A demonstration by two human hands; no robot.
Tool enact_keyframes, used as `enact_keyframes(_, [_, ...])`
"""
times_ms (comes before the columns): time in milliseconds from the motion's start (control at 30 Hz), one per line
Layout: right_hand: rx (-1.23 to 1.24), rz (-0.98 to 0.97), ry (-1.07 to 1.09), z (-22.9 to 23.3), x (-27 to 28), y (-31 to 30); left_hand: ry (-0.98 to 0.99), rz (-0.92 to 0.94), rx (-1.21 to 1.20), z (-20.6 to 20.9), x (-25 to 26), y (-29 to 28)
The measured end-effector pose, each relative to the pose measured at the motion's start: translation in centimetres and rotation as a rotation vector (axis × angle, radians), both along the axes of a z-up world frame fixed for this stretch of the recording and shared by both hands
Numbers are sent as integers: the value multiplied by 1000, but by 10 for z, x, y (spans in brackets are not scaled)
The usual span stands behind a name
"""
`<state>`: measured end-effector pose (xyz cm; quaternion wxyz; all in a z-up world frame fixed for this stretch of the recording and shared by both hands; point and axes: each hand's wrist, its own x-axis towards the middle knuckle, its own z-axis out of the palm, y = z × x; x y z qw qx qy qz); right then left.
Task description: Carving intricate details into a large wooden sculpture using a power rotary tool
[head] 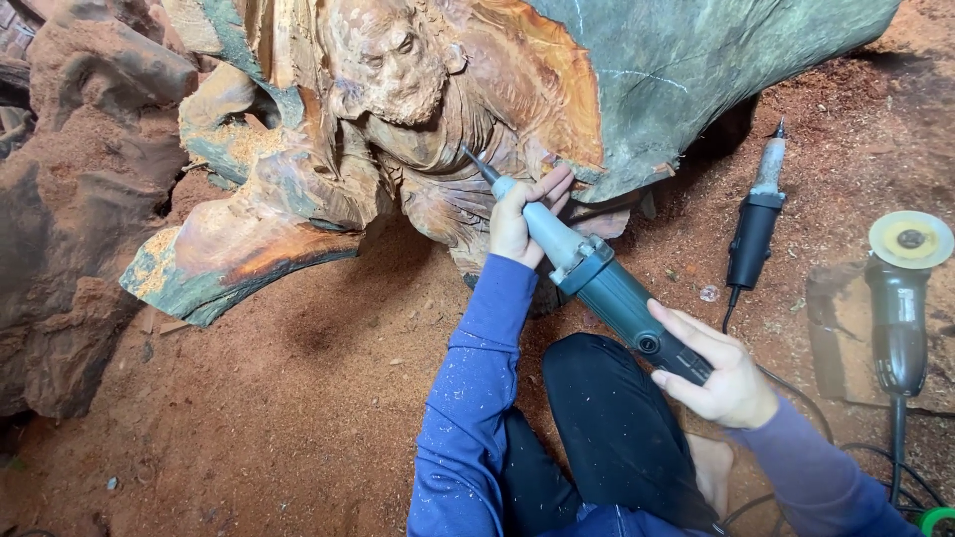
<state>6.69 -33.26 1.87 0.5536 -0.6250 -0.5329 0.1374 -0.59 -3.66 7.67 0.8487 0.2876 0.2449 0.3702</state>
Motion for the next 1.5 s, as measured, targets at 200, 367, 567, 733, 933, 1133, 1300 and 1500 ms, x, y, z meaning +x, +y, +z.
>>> enact_keyframes(200, [-155, 82, 78, 6, 32, -14, -8, -73, 29, 13, -2, -13])
enact_keyframes(367, [-198, 109, 399, -33, 10, -26, -66, -139, 58, 6, -4, -25])
enact_keyframes(567, [-118, 59, 394, -37, -18, -12, -4, -64, 115, -7, -7, -15])
enact_keyframes(733, [-60, 19, 337, -27, -18, -1, -37, -9, 138, 3, -4, -4])
enact_keyframes(933, [-78, 5, 292, -23, -16, -2, -43, -18, 99, 2, -7, -2])
enact_keyframes(1133, [-106, 11, 251, -24, -13, -4, -42, -23, 93, 0, -9, -2])
enact_keyframes(1300, [-107, 10, 248, -32, -11, -6, -53, -13, 106, -1, -11, -4])
enact_keyframes(1500, [-107, 30, 244, -29, -12, -6, -46, -37, 102, -8, -12, -1])
